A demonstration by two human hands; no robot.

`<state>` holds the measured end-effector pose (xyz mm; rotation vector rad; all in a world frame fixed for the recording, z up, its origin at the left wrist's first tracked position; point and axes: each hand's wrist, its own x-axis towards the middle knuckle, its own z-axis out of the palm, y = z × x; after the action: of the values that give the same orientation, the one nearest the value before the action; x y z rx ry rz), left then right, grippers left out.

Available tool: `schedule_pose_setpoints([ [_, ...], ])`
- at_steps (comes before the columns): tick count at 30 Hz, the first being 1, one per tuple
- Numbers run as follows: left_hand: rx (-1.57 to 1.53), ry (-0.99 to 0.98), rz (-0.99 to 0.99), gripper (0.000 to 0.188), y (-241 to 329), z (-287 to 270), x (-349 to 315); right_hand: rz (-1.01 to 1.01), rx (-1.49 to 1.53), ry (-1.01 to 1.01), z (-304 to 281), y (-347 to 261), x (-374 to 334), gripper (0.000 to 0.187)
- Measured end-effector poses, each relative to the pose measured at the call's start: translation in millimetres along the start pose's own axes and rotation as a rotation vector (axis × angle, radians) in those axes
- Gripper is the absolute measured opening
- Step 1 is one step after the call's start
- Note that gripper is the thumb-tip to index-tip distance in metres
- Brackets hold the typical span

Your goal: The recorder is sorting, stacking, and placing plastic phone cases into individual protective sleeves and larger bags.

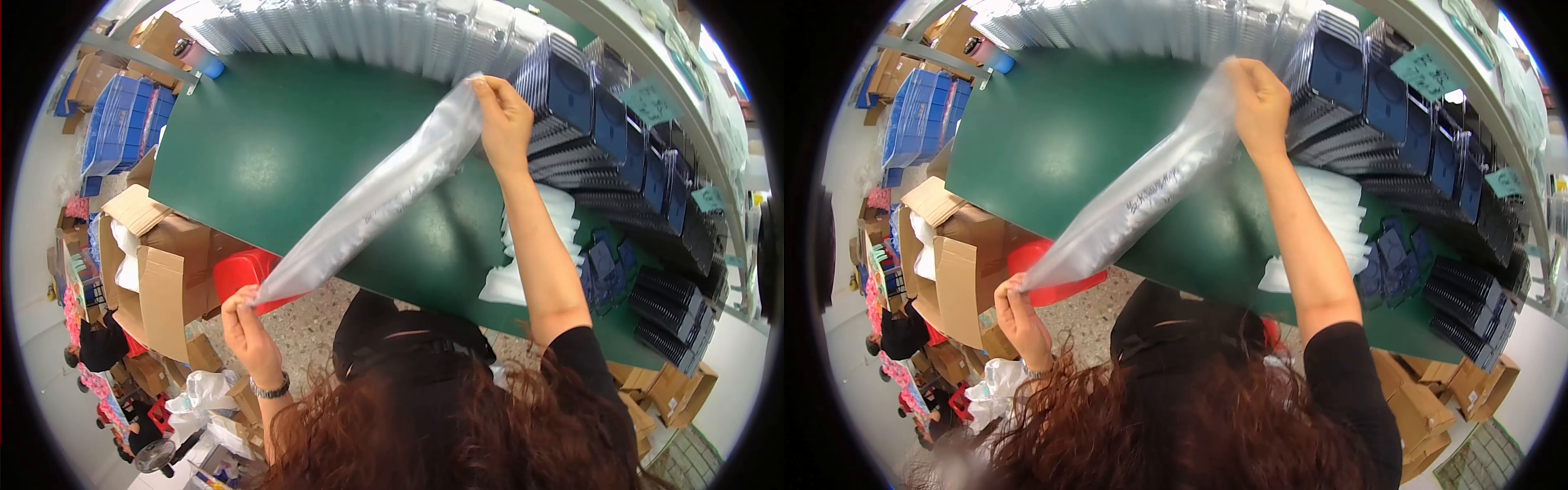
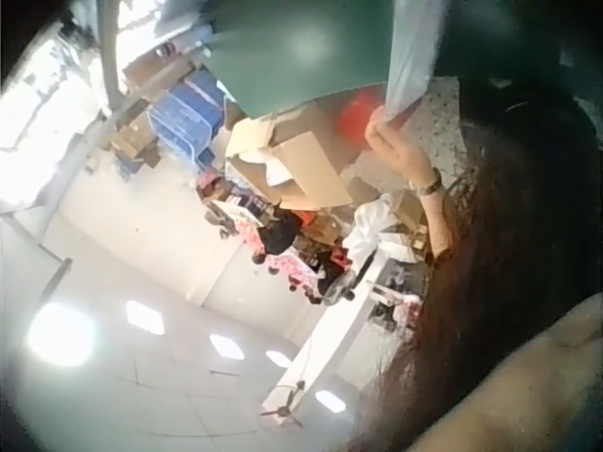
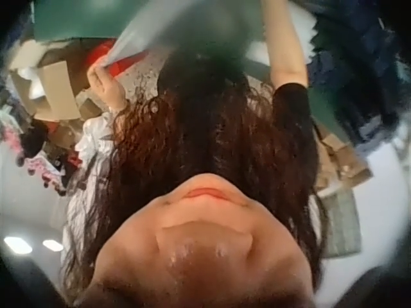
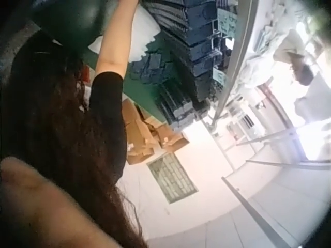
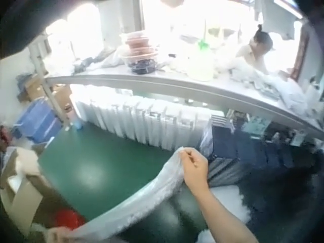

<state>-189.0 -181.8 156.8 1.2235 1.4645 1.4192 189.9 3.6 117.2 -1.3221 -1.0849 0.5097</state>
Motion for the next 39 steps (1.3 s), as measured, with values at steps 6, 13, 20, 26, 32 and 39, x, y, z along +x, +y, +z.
schedule_pose_setpoints([
  [6, -0.075, 0.067, 0.011, 0.011, 0, -6, 6, -0.014, 0.032, 0.038, 0, -7, 4, 0.013],
  [13, -0.018, 0.029, -0.007, 0.02, -17, -17, 16, -0.005, 0.026, -0.008, 12, 10, 17, 0.017],
  [20, 0.445, -0.161, 0.167, 0.043, -65, 37, 0, 0.108, 0.396, -0.113, 4, 44, -4, 0.03],
  [26, 0.194, -0.133, -0.147, 0.031, -66, 60, 15, 0.186, -0.039, -0.257, -7, 84, -4, 0.027],
  [32, 0.118, -0.001, -0.117, 0.035, -49, 61, 13, 0.103, -0.174, -0.266, -5, 64, 2, 0.022],
  [39, 0.107, -0.035, -0.11, 0.036, -61, 69, 24, -0.351, -0.466, -0.296, -5, 64, 4, 0.019],
])
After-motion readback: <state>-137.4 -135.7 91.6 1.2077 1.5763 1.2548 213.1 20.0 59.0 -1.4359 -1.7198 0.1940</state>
